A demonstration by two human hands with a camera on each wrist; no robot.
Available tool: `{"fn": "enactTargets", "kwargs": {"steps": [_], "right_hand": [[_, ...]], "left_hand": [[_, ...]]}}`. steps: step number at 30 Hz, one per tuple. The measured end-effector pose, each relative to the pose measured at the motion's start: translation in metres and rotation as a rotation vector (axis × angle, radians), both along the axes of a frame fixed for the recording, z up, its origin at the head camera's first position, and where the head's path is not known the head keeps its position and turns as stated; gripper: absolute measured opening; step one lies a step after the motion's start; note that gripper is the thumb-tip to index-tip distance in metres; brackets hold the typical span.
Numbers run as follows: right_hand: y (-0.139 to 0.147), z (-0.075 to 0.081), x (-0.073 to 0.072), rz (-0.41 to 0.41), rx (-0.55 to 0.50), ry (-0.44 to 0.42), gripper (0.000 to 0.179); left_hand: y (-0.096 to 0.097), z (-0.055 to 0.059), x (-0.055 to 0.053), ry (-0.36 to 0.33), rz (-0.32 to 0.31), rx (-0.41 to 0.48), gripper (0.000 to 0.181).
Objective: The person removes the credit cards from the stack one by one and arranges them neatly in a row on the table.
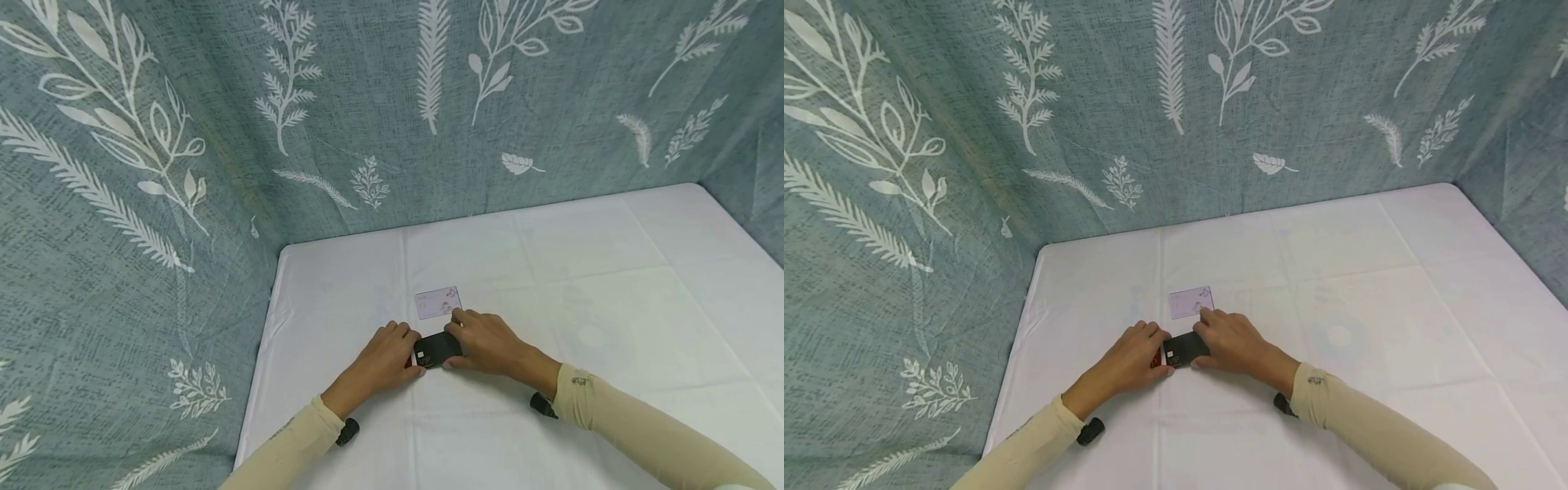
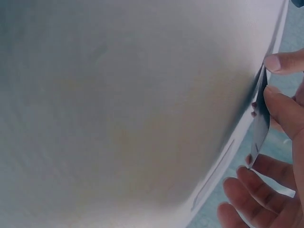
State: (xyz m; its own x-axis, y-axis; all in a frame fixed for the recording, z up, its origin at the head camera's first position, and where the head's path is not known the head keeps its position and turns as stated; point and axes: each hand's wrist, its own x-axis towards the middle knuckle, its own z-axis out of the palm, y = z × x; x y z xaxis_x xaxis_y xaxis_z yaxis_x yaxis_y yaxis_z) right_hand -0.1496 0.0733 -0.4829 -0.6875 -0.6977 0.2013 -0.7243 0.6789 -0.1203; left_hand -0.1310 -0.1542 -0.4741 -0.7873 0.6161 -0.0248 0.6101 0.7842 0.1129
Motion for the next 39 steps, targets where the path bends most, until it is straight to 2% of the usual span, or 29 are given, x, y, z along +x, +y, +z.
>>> {"fn": "enactTargets", "kwargs": {"steps": [18,39], "right_hand": [[-0.0011,0.0014,-0.0009,0.006,-0.005,0.017,0.061],[-0.0016,-0.0028,-0.0013,-0.006,0.006,-0.011,0.062]], "left_hand": [[0.0011,0.0039,-0.0004,-0.014,0.004,0.0,0.05],[0.0014,0.0045,-0.0013,-0.03,0.0,0.0,0.049]]}}
